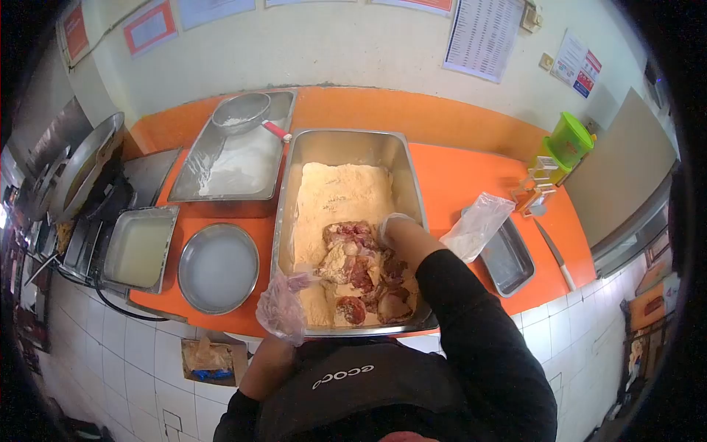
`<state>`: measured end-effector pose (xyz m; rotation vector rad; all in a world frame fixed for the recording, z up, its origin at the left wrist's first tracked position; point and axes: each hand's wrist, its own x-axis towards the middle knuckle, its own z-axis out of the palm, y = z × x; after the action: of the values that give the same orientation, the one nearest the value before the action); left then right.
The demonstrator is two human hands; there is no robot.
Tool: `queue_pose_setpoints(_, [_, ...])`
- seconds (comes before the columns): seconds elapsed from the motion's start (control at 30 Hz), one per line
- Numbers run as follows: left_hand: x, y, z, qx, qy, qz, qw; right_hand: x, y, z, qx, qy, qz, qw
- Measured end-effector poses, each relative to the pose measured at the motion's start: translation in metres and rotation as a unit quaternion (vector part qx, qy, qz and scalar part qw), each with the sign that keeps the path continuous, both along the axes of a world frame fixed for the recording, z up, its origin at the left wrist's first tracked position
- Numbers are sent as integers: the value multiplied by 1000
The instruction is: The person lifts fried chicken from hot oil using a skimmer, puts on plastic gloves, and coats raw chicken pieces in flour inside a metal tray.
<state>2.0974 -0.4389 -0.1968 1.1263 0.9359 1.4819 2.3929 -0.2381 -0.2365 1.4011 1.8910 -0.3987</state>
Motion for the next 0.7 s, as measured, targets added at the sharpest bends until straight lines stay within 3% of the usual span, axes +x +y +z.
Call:
queue_pose_setpoints(0.1, [-8,1,-8,17,51,7,999,14,-16,23,-35,104,36,993])
queue_pose_setpoints(0.17, [3,0,1,66,-57,5,996,12,-41,32,-42,136,61,988])
queue_pose_setpoints(0.2, [3,3,1,125,53,25,990,9,-55,26,-25,132,77,988])
queue_pose_setpoints(0.27, [-1,13,0,239,274,58,930,4,-79,4,45,102,110,988])
queue_pose_setpoints(0.37, [21,10,39,175,435,-113,876,0,-92,27,91,83,153,981])
queue_pose_setpoints(0.47, [45,13,52,210,637,-239,702,-10,-96,73,109,60,166,978])
queue_pose_setpoints(0.57, [62,30,63,88,675,-403,612,-7,-102,97,230,137,231,935])
queue_pose_setpoints(0.67, [62,45,73,98,736,-397,540,-9,-97,104,201,148,187,950])
queue_pose_setpoints(0.7, [57,53,66,116,722,-374,570,-12,-95,104,191,153,171,954])
